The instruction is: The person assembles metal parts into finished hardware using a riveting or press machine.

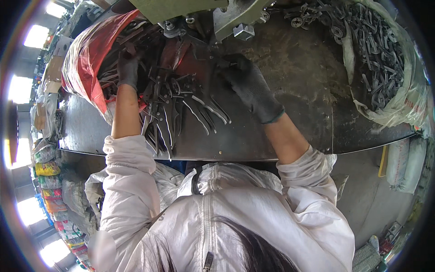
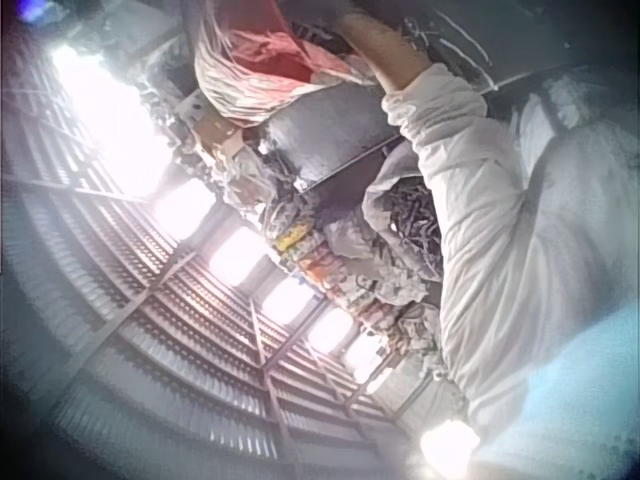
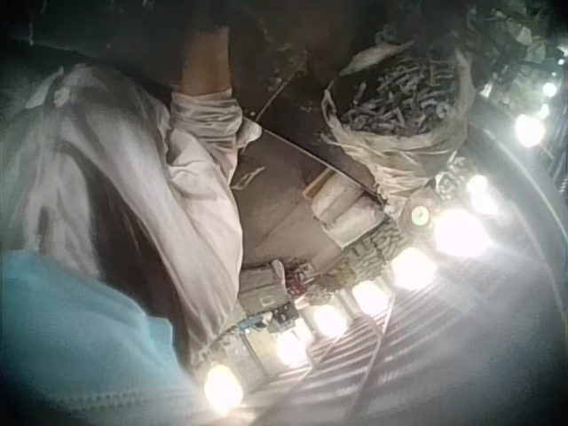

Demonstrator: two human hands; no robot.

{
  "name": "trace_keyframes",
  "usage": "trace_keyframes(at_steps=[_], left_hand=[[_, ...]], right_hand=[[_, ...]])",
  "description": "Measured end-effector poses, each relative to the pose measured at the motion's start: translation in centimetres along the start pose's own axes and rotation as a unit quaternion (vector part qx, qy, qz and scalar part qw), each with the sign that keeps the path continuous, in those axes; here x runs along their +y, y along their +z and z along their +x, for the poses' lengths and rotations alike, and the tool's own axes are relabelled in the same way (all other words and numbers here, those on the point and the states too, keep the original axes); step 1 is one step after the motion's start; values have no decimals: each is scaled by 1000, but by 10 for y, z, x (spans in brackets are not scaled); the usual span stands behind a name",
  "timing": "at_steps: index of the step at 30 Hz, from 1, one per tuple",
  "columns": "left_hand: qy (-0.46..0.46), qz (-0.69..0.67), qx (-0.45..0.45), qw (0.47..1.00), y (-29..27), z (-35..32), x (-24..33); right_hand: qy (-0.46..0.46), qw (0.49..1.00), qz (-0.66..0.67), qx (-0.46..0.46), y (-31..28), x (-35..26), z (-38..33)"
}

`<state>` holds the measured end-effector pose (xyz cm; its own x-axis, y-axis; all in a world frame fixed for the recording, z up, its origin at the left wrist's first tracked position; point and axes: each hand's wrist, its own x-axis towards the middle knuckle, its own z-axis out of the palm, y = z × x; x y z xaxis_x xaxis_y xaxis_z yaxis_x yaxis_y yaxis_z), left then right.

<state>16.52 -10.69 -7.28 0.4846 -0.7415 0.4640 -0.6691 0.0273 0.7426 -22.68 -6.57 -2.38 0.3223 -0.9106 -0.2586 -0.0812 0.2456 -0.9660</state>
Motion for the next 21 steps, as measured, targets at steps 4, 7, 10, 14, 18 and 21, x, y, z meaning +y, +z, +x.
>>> trace_keyframes(at_steps=[4,7,10,14,18,21], left_hand=[[-240,46,-85,966,-86,6,42],[-212,78,-104,969,-83,-10,103],[18,64,-153,986,-94,-38,90],[-106,-103,-376,915,-92,-105,173],[-195,-230,-418,857,-39,-133,210],[142,-117,-327,927,6,-145,187]], right_hand=[[-5,999,-9,-53,22,4,5],[-2,1000,-5,-30,12,5,5],[-26,990,127,-63,11,14,11],[-23,989,137,-48,19,11,2],[-122,991,18,-48,17,5,12],[11,798,501,-336,-80,-4,69]])
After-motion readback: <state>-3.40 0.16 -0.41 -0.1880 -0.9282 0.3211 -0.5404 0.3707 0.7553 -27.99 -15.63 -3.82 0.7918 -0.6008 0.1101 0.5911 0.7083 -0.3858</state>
